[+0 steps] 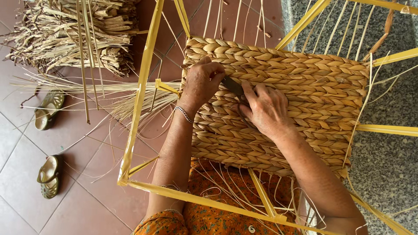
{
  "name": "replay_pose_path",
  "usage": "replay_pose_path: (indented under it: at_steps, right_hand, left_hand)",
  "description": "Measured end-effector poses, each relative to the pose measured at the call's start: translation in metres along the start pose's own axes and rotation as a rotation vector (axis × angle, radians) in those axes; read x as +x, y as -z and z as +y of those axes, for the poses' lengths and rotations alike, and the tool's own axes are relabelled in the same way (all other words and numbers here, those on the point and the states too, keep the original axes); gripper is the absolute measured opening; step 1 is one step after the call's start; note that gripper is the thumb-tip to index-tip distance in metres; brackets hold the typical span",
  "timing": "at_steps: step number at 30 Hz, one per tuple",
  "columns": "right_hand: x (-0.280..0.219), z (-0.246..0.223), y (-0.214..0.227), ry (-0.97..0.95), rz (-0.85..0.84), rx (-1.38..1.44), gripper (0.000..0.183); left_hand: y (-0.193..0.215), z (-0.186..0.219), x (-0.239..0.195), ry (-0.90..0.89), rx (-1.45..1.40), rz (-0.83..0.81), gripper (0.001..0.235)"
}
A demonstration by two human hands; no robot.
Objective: The person wipes a woven basket with a blue cloth, then uses a knife to trim protruding straw along the edges. They flip the basket to work on the underside and continue trimming the edges. The basket is placed on a yellow metal frame during the process.
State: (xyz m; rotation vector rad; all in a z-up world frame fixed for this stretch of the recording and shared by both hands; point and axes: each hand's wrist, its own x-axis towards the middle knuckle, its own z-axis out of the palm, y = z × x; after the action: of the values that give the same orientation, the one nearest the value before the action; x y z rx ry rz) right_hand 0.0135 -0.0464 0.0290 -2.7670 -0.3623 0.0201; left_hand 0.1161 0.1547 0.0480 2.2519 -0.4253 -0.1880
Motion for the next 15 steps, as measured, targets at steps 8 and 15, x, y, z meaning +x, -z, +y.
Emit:
replay_pose_path:
  at_steps: [8,15]
  right_hand:
    - [0.001,0.002,-0.014,0.09,-0.003,-0.057,0.066]
    - [-0.005,0.015,-0.008,-0.014,0.102,0.15,0.045]
  left_hand:
    - [-0.008,-0.009,0.002,0.009,-0.06,0.012,0.007]
    - [-0.002,-0.045,0.009,0.257,-0.651,0.331,0.011]
